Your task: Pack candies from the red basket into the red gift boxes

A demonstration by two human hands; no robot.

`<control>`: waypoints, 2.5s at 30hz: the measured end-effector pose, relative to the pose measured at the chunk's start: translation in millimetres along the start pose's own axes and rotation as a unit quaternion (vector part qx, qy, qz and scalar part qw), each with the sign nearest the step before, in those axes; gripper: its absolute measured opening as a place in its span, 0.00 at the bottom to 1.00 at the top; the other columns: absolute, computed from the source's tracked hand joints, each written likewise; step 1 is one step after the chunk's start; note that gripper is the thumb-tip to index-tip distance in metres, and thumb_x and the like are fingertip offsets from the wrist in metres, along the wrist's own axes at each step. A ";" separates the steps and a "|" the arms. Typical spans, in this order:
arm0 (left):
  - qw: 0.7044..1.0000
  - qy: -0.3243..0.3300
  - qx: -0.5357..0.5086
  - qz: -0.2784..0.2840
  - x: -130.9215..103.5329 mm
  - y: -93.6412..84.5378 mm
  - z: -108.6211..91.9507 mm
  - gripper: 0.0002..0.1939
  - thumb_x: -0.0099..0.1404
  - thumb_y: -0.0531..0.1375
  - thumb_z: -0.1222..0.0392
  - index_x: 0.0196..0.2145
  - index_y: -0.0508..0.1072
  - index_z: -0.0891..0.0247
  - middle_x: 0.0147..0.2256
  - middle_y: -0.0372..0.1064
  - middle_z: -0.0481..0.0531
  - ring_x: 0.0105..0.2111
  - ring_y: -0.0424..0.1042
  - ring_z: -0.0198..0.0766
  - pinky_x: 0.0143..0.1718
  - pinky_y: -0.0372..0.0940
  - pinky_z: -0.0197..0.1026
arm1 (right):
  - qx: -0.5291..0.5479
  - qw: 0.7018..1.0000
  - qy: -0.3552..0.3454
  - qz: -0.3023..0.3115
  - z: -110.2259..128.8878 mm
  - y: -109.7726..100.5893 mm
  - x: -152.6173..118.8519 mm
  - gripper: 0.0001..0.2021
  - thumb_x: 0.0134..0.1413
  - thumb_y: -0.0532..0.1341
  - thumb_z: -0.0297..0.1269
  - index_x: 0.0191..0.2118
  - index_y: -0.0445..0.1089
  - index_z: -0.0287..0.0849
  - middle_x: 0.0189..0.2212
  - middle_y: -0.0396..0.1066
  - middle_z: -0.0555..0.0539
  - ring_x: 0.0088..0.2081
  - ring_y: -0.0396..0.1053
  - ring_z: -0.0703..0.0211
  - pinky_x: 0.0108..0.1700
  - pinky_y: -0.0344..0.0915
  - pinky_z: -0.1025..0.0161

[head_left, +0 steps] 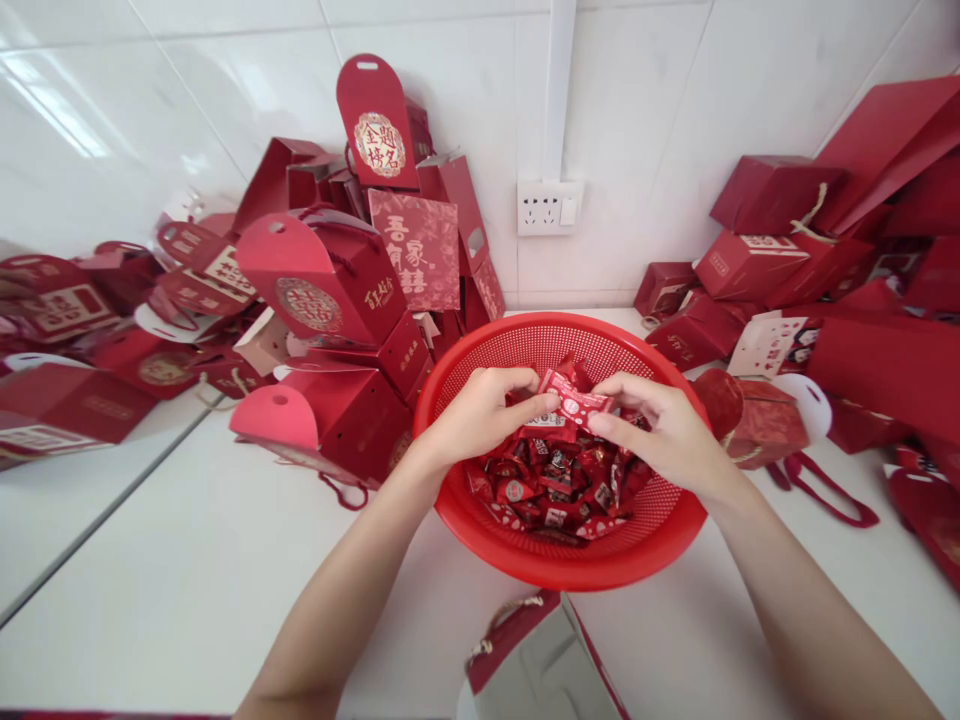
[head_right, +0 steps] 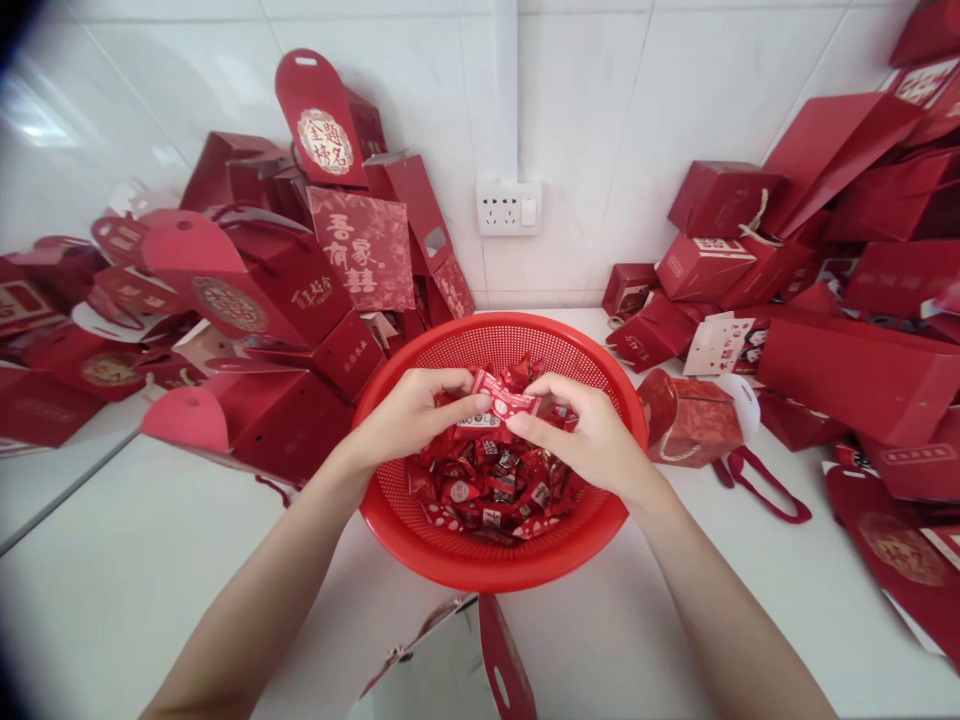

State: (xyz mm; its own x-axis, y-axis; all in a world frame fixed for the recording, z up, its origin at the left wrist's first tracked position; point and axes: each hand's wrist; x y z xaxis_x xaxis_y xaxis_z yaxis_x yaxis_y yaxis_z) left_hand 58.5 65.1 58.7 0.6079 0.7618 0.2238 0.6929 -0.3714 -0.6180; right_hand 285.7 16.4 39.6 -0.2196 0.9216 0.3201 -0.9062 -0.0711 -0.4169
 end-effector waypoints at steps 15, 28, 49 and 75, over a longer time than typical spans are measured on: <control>0.912 0.020 0.309 0.270 -3.5 16.0 5.3 0.28 0.56 0.70 0.57 0.55 0.76 0.58 0.47 0.74 0.57 0.50 0.71 0.53 0.59 0.52 0.56 | 0.045 0.986 0.017 -0.159 -4.1 -0.7 0.7 0.10 0.48 0.72 0.38 0.33 0.71 0.46 0.31 0.76 0.49 0.34 0.75 0.55 0.37 0.73 0.58; 0.852 0.054 0.432 0.291 9.3 44.9 -2.6 0.26 0.58 0.68 0.52 0.53 0.78 0.63 0.47 0.75 0.66 0.46 0.75 0.58 0.52 0.62 0.58 | 0.050 0.989 0.016 -0.138 -2.9 0.3 -0.6 0.10 0.48 0.73 0.37 0.34 0.73 0.45 0.37 0.80 0.46 0.37 0.78 0.53 0.40 0.74 0.56; 0.904 0.194 0.291 0.247 11.7 44.1 1.1 0.12 0.65 0.63 0.55 0.42 0.79 0.63 0.42 0.74 0.57 0.40 0.73 0.45 0.42 0.66 0.44 | 0.097 0.976 0.031 -0.192 -4.1 -1.6 -1.0 0.11 0.47 0.73 0.38 0.33 0.70 0.46 0.30 0.75 0.51 0.33 0.74 0.57 0.37 0.74 0.59; 0.875 -0.112 0.472 -0.020 30.4 17.1 4.3 0.17 0.68 0.52 0.67 0.47 0.78 0.70 0.48 0.74 0.70 0.51 0.73 0.59 0.50 0.64 0.56 | 0.119 0.975 0.047 -0.184 -2.4 0.6 -1.2 0.10 0.47 0.73 0.35 0.33 0.72 0.46 0.31 0.77 0.51 0.35 0.76 0.56 0.41 0.74 0.57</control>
State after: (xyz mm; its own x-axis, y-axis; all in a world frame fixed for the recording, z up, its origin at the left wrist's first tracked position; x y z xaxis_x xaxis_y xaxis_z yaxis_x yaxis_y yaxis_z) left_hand 87.1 84.2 51.6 0.4271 0.8878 0.1714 0.0196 0.1803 -0.9834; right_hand 286.3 16.2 36.9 0.1601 0.9312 0.3275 -0.9780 0.1947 -0.0754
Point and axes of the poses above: each hand's wrist, its own x-axis towards the middle knuckle, its own y-axis out of the palm, z = x × y
